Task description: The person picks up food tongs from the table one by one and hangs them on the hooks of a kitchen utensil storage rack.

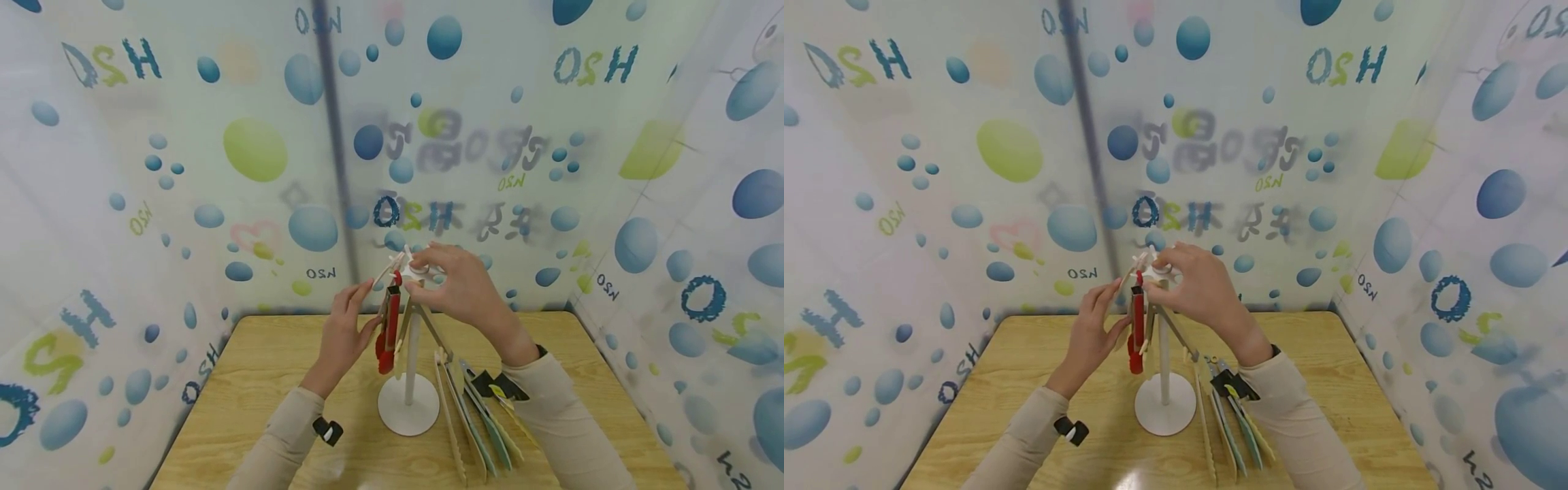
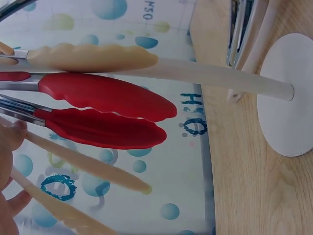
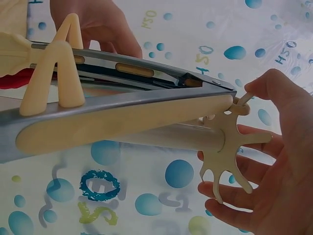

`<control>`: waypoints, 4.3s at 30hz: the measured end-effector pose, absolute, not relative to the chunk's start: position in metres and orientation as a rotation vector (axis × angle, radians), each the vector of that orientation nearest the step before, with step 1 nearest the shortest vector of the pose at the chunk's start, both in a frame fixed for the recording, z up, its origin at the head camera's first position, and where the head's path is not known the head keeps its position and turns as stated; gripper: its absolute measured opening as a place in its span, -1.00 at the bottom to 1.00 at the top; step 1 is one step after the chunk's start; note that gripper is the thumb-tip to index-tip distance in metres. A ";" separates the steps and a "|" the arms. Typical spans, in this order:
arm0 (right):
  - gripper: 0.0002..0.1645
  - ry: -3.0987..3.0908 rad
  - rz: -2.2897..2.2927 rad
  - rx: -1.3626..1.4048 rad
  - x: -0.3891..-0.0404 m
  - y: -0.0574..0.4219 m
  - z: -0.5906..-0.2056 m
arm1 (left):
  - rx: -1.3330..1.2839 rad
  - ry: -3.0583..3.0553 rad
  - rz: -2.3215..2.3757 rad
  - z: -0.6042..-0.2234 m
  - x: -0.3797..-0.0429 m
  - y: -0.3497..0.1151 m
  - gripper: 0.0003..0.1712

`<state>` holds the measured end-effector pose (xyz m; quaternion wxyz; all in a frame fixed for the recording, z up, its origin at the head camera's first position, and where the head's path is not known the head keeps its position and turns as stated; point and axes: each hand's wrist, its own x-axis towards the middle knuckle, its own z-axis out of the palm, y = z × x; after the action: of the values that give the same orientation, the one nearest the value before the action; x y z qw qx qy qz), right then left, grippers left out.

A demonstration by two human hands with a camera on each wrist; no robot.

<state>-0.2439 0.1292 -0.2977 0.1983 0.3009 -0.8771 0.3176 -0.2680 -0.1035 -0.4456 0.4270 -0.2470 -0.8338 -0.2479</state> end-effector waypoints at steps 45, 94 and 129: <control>-0.59 -2.425 0.966 0.917 -0.245 0.135 -0.302 | -0.761 -1.959 -0.790 -0.381 -0.264 -0.100 -0.47; -0.65 -3.065 0.904 0.269 -0.236 0.244 -0.568 | -0.675 -2.292 -0.557 -0.326 -0.222 -0.043 -0.52; -0.71 -3.079 0.745 0.209 -0.230 0.238 -0.586 | -0.595 -2.257 -0.646 -0.327 -0.220 -0.033 -0.43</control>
<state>-0.2298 0.2384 -0.5856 -0.0165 0.0657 -0.9697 0.2346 -0.2202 -0.0335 -0.3266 0.3520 -0.2299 -0.8723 -0.2495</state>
